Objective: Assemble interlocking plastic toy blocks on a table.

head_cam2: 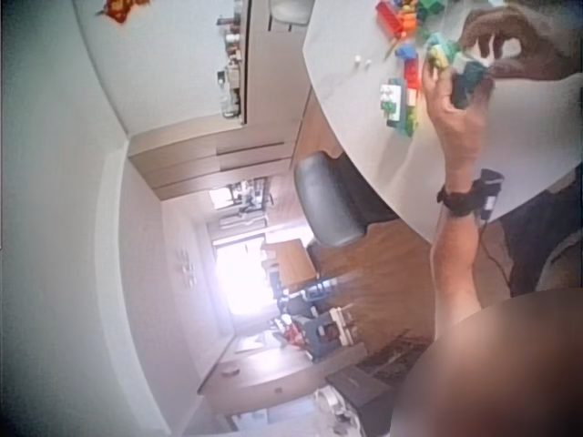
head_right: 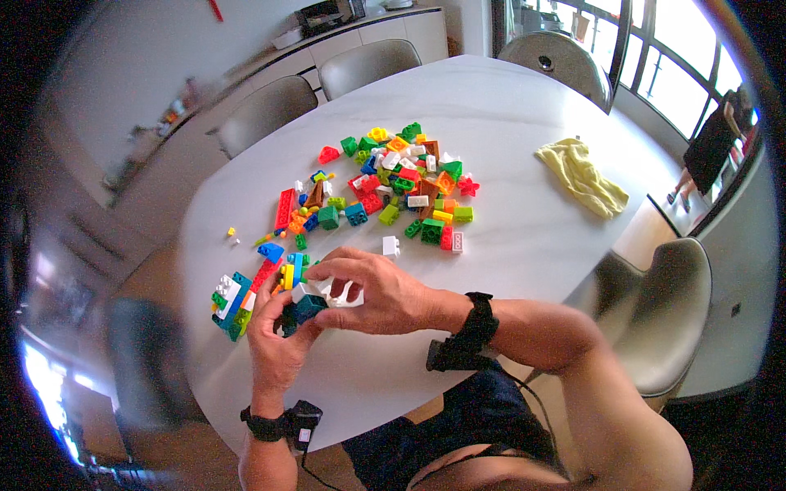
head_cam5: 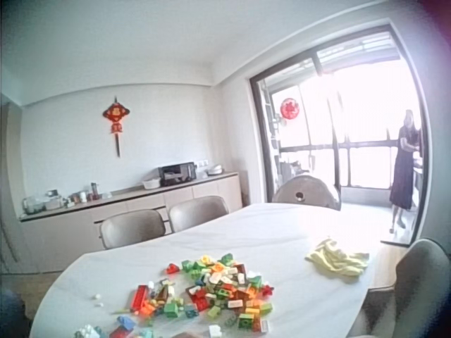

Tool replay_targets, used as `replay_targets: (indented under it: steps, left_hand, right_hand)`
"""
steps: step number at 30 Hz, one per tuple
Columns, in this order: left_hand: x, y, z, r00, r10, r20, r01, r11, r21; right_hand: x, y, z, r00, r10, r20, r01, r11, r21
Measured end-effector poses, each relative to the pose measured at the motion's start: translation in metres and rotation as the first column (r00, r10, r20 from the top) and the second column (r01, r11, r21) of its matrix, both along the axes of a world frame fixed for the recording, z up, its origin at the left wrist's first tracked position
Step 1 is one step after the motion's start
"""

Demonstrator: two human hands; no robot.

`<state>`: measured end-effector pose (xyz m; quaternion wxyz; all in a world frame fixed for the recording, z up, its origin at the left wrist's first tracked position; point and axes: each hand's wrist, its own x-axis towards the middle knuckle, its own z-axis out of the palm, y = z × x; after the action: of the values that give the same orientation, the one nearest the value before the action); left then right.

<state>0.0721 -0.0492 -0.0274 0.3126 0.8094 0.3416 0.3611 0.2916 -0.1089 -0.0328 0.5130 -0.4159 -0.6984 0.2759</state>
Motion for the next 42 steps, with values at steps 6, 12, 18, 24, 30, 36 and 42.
replay_targets:
  steps: [6, 12, 18, 24, 30, 36, 42]
  left_hand:
    - [0.008, -0.008, 0.004, 0.998, -0.014, -0.056, 0.022, 0.988, 0.155]
    - [0.002, -0.001, 0.000, 0.999, -0.045, -0.026, 0.047, 0.997, 0.059]
    - [0.003, -0.003, 0.000, 0.997, -0.013, -0.078, 0.024, 0.990, 0.140]
    - [0.007, -0.007, 0.002, 0.995, -0.010, -0.095, 0.020, 0.994, 0.108]
    - [0.003, -0.006, 0.001, 0.997, -0.020, -0.073, 0.024, 0.998, 0.065]
    - [0.004, -0.004, 0.001, 0.999, -0.007, -0.036, 0.012, 0.992, 0.128]
    - [0.003, -0.006, 0.006, 0.999, 0.036, -0.028, -0.029, 0.975, 0.219]
  right_hand:
    - [-0.009, -0.002, -0.003, 0.999, -0.025, 0.040, 0.028, 0.997, -0.066]
    - [-0.005, -0.002, -0.005, 0.995, -0.066, -0.078, 0.054, 0.987, -0.151]
    - [0.003, 0.005, -0.006, 0.971, -0.214, -0.108, 0.201, 0.973, -0.114]
    - [-0.007, 0.000, -0.001, 0.998, -0.049, 0.033, 0.050, 0.999, -0.013]
    - [-0.003, 0.000, 0.006, 0.933, -0.125, -0.337, -0.009, 0.929, -0.370]
    - [0.025, 0.021, -0.017, 0.712, -0.662, 0.234, 0.548, 0.733, 0.402]
    - [0.004, 0.000, 0.004, 0.962, -0.178, -0.208, 0.147, 0.977, -0.157]
